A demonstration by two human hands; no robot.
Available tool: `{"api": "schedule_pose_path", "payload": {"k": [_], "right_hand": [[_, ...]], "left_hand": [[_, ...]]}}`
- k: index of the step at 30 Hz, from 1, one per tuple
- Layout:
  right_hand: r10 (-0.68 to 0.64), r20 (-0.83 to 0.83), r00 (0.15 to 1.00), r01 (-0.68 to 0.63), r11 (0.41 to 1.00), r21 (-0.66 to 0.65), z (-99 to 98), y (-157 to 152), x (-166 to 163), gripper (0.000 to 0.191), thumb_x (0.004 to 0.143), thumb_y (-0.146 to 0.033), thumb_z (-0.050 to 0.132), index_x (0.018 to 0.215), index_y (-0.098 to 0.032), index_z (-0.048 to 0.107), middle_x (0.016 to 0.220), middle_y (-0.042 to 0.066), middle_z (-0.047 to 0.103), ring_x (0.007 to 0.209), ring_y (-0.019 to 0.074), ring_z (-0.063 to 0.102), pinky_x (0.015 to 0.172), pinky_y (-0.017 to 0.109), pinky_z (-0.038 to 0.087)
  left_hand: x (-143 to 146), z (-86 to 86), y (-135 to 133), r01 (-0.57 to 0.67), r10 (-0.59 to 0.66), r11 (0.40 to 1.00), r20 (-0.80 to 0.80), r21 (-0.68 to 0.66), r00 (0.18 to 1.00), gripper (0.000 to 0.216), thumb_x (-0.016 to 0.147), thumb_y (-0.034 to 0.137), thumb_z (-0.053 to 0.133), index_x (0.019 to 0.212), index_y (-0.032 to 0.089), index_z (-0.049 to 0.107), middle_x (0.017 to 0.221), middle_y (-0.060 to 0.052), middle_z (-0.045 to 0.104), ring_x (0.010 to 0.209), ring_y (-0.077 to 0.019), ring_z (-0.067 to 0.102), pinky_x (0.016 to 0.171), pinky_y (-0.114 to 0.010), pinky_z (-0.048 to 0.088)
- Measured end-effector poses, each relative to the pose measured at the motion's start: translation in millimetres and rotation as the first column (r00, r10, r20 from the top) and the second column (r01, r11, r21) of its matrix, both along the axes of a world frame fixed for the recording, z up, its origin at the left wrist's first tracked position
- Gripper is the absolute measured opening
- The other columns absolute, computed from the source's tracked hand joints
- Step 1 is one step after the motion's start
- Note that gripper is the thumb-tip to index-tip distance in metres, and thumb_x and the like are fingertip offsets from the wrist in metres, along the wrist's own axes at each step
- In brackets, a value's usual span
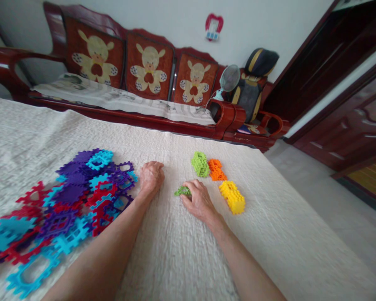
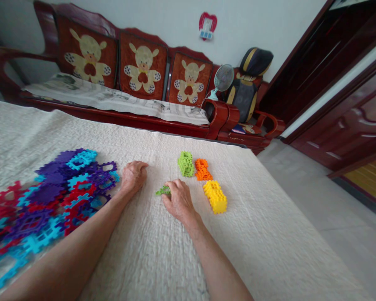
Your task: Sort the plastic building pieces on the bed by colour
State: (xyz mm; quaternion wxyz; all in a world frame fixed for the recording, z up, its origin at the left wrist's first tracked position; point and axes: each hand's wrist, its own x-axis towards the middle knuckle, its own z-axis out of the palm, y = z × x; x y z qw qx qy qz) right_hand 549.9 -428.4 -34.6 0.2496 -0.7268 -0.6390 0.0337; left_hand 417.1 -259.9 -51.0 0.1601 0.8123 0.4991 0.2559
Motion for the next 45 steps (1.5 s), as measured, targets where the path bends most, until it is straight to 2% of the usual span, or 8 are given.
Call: {"api": "schedule_pose_path", "payload": {"k": [5,11,18,25,31,34,39,45], "right_hand": [[-0.057,-0.077,0.995,0.063,0.996,0.071,9.4,-3.3,10.7,0.032,0.08,-0.01,0.058,0.109,-0.022,0.062,0.107,0.006,0.059,0.105,0.0204,0.062,0.096,0.035,0.052],[-0.202,0.084,0.976,0.194,0.976,0.097,29.9,-16.2,28.2,0.049,0.076,0.001,0.046,0.115,-0.023,0.064,0.112,0.01,0.059,0.106,0.0261,0.06,0.095,0.041,0.052],[0.011,-0.063,0.998,-0.012,1.0,-0.026,34.5,-15.1,24.4,0.067,0.07,0.001,0.048,0.132,-0.023,0.056,0.131,0.01,0.056,0.121,0.0224,0.059,0.102,0.039,0.052],[0.155,-0.043,0.987,-0.16,0.977,-0.14,34.0,-14.8,33.0,0.06,0.071,0.0,0.051,0.126,-0.02,0.062,0.137,0.011,0.061,0.13,0.0244,0.055,0.113,0.046,0.043],[0.226,-0.023,0.974,-0.227,0.968,-0.107,15.7,-12.8,24.3,0.046,0.077,0.0,0.049,0.117,-0.017,0.065,0.119,0.01,0.066,0.114,0.0208,0.061,0.102,0.037,0.05],[0.173,0.013,0.985,-0.172,0.984,-0.033,15.5,-9.8,30.5,0.046,0.081,-0.003,0.05,0.123,-0.019,0.061,0.123,0.01,0.063,0.116,0.0204,0.06,0.103,0.035,0.049],[-0.085,0.169,0.982,0.058,0.985,0.161,20.8,7.8,56.0,0.048,0.083,-0.006,0.049,0.129,-0.015,0.059,0.131,0.015,0.06,0.125,0.0274,0.054,0.111,0.044,0.044],[-0.165,0.25,0.954,0.12,0.975,0.186,10.4,22.3,76.8,0.049,0.084,-0.008,0.047,0.131,-0.014,0.059,0.134,0.015,0.06,0.126,0.0297,0.052,0.11,0.047,0.043]], "left_hand": [[-0.1,0.4,0.1,-0.001,0.001,1.0,-0.002,-0.006,1.0,0.037,0.089,0.017,0.046,0.106,0.022,0.078,0.116,-0.008,0.074,0.112,-0.0231,0.065,0.1,-0.035,0.047],[0.1,0.5,0.0,-0.003,0.003,1.0,0.001,-0.006,1.0,0.035,0.088,0.017,0.047,0.105,0.023,0.078,0.116,-0.008,0.075,0.111,-0.0231,0.065,0.1,-0.035,0.047],[-0.1,-0.7,0.2,-0.003,0.003,1.0,0.003,-0.005,1.0,0.036,0.089,0.017,0.046,0.106,0.021,0.078,0.117,-0.009,0.074,0.112,-0.0233,0.065,0.101,-0.035,0.046],[-0.4,-1.1,0.9,0.0,0.0,1.0,0.004,-0.012,1.0,0.037,0.088,0.016,0.046,0.107,0.021,0.078,0.119,-0.008,0.074,0.113,-0.0229,0.064,0.102,-0.034,0.045],[-0.5,0.2,0.8,0.008,-0.008,1.0,-0.008,-0.02,1.0,0.037,0.089,0.018,0.046,0.108,0.021,0.078,0.118,-0.008,0.074,0.114,-0.0238,0.064,0.102,-0.035,0.047],[-0.4,2.7,0.1,0.005,-0.005,1.0,-0.018,-0.025,1.0,0.037,0.089,0.018,0.046,0.107,0.022,0.078,0.118,-0.008,0.074,0.113,-0.0244,0.064,0.101,-0.036,0.048],[-0.5,6.7,-1.9,0.001,-0.002,0.999,-0.038,-0.032,0.999,0.037,0.089,0.018,0.046,0.108,0.021,0.078,0.118,-0.008,0.074,0.112,-0.0257,0.065,0.1,-0.038,0.049],[-0.6,6.7,-2.5,0.0,-0.001,1.0,-0.044,-0.023,0.999,0.037,0.089,0.018,0.046,0.107,0.022,0.078,0.118,-0.008,0.074,0.113,-0.0252,0.065,0.101,-0.037,0.048]]}}
